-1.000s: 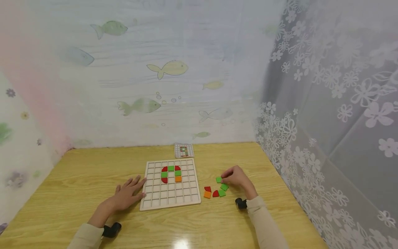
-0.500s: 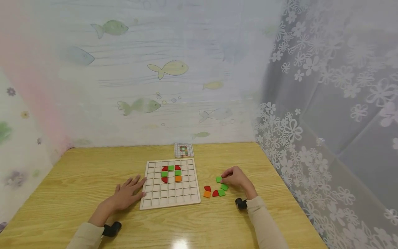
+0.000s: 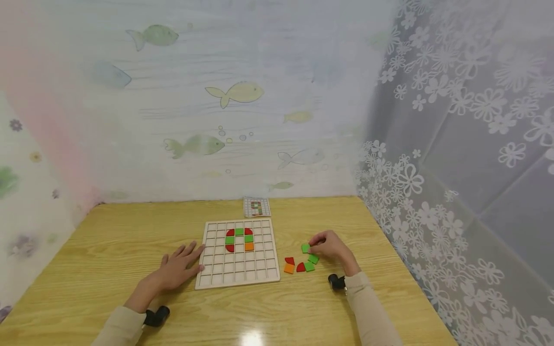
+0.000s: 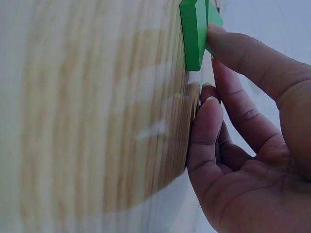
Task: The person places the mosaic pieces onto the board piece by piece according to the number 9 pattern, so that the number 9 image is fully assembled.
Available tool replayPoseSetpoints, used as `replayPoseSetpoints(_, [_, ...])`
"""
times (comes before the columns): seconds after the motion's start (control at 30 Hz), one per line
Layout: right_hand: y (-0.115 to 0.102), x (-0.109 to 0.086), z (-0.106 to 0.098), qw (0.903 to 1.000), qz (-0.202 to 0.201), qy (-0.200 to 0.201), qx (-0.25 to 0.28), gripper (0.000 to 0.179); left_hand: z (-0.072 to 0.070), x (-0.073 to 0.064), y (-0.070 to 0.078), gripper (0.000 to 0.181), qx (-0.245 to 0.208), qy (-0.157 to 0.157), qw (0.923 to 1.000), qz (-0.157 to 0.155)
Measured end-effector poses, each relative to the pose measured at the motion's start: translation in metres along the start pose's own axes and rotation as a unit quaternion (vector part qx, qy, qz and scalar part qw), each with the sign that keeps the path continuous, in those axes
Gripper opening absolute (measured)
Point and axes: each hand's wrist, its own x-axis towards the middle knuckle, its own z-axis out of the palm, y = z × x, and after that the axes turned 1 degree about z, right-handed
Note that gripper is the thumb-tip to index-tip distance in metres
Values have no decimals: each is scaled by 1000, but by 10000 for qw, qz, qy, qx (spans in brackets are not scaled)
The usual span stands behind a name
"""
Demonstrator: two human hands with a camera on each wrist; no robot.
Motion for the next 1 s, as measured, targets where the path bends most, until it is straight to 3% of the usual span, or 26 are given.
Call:
replayPoseSetpoints(0.4, [2, -8, -4, 10000, 98, 1, -9, 23, 11, -13, 11, 71, -143, 136, 9998, -41])
replayPoseSetpoints(0.7, [5, -4, -4, 9999, 130, -98, 51, 17, 13, -14, 15, 69, 7, 117, 9998, -129])
replayPoseSetpoints(0.83, [3, -4, -2, 9997, 226, -45, 57, 16, 15, -14, 14, 69, -12, 108, 9999, -125])
replayPoseSetpoints(1.0, [-2, -5, 1, 9996, 282, 72, 31, 19, 25, -9, 0, 71, -39, 288, 9996, -29])
